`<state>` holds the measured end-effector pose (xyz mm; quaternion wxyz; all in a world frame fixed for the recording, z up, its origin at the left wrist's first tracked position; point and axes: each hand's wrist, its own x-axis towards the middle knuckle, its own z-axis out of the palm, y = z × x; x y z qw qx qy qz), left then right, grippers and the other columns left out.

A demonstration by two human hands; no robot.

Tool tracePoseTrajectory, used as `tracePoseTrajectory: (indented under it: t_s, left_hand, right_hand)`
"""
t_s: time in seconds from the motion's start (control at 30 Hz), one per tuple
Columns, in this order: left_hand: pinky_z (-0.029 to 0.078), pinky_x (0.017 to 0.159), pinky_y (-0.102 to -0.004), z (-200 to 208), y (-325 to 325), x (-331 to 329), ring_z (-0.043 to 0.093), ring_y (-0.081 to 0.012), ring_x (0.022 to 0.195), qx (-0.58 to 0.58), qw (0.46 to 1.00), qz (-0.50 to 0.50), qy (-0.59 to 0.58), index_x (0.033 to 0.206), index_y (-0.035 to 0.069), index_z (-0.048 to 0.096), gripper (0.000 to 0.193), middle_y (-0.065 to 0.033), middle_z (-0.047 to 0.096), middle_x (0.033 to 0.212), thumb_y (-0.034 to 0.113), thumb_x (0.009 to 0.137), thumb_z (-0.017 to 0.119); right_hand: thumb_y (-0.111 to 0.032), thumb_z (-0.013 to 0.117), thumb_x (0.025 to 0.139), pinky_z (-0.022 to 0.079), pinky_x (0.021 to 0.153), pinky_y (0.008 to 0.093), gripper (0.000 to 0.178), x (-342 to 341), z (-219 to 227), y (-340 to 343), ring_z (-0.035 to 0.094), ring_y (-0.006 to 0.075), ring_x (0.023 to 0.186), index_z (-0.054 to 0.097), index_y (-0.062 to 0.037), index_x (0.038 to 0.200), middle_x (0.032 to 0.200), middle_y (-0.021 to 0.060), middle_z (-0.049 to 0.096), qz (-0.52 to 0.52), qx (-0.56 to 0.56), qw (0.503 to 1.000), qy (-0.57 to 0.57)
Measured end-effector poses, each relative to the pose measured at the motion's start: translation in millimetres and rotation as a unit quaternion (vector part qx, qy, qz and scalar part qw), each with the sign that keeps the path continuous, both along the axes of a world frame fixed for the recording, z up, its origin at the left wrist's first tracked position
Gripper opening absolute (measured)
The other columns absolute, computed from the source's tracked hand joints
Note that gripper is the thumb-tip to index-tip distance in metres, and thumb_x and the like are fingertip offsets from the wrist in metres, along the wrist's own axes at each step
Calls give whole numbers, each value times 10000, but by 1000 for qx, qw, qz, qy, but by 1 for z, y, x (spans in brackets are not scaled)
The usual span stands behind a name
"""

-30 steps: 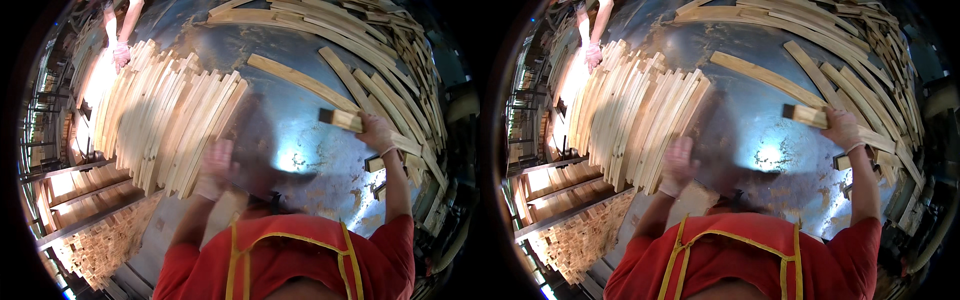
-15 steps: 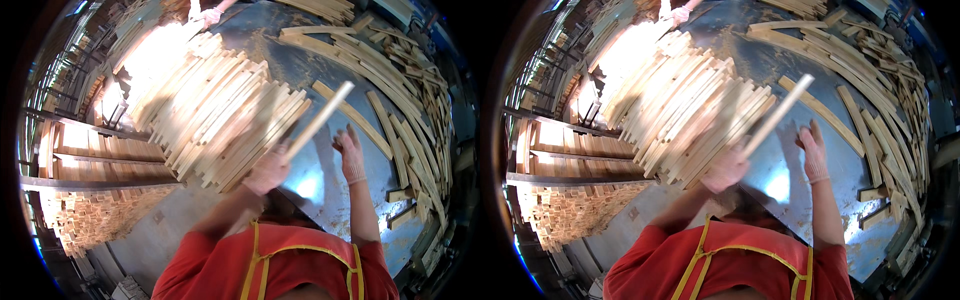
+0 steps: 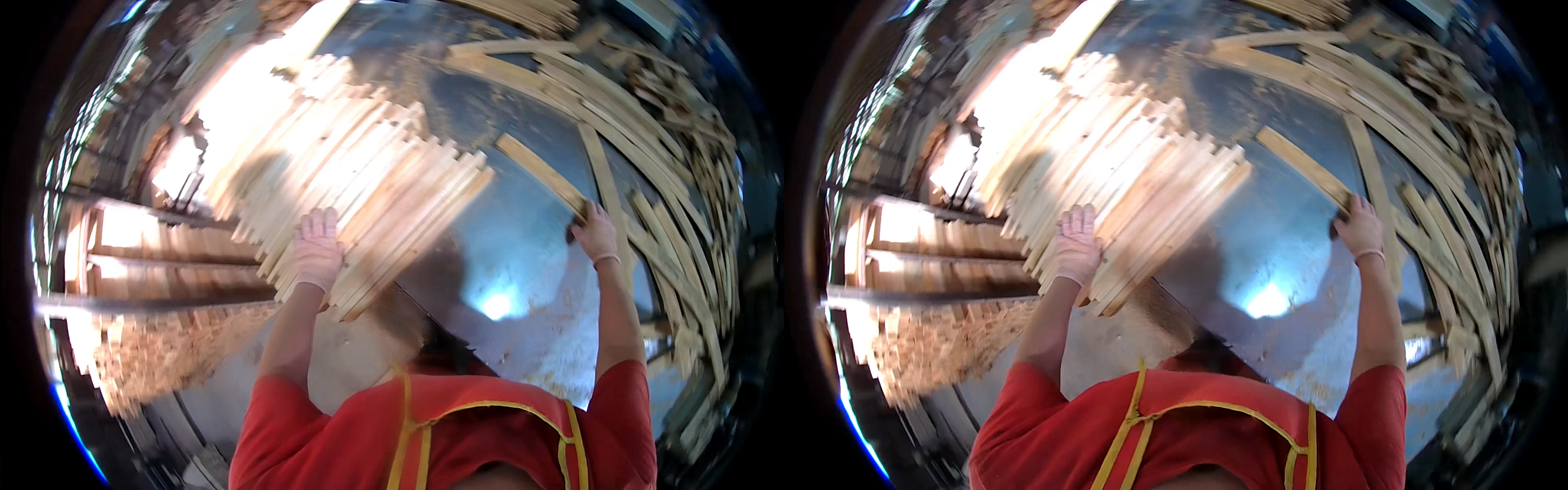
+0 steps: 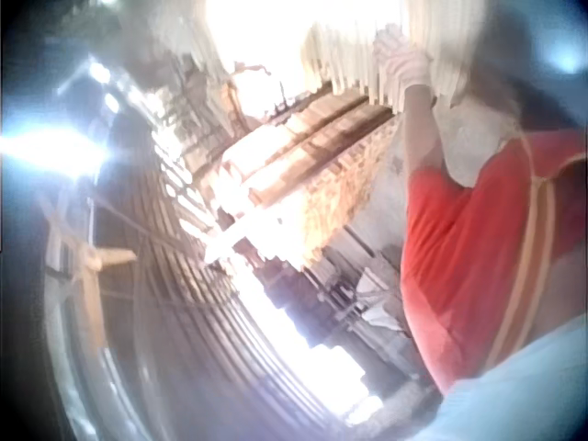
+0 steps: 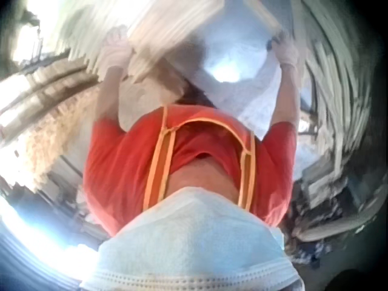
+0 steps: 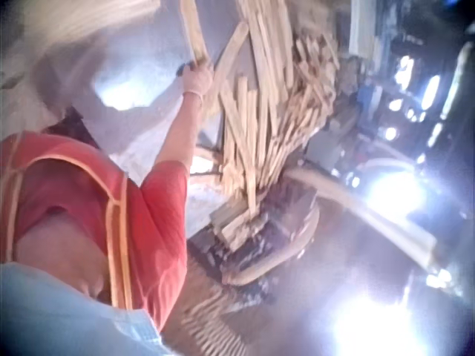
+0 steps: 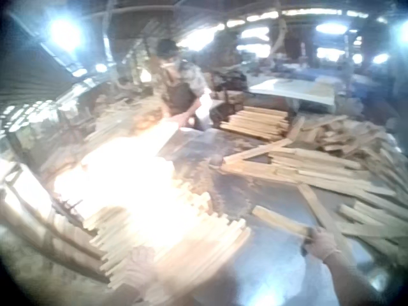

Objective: The person picks up thin wooden planks from a scattered pile on a metal table and stacks them neatly. The person handles the planks one by one, aligning them into a growing stack on the left side of the workspace.

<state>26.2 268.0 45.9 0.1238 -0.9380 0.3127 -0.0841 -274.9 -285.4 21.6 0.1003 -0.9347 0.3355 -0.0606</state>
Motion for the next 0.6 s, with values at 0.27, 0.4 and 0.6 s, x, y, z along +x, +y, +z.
tracePoseTrajectory:
  t_s: [0.27,0.4,0.6]
  left_hand:
    - [334,1183,-516,29,-11,0,411,-350,1405,19,998,26,55,1573,134,366,807,-128,444,1520,385,899,733]
    - [347,1152,-530,35,-13,5,452,-328,1288,44,996,21,77,1547,106,399,835,-136,456,1484,445,863,737]
    - [404,1226,-513,127,-69,-15,454,-431,1500,-179,869,-38,460,1702,15,223,1133,-294,428,1631,635,901,730]
  right_hand:
    - [-363,816,834,592,845,461,477,36,51,7,745,372,910,728,-23,1155,1033,190,777,47,149,967,200]
    - [-273,794,912,544,685,313,412,26,36,44,650,149,756,696,46,1154,915,52,704,-48,473,877,-66]
    - [-249,739,981,439,590,245,364,149,115,209,556,72,687,671,0,1238,905,-9,675,-53,556,781,-279]
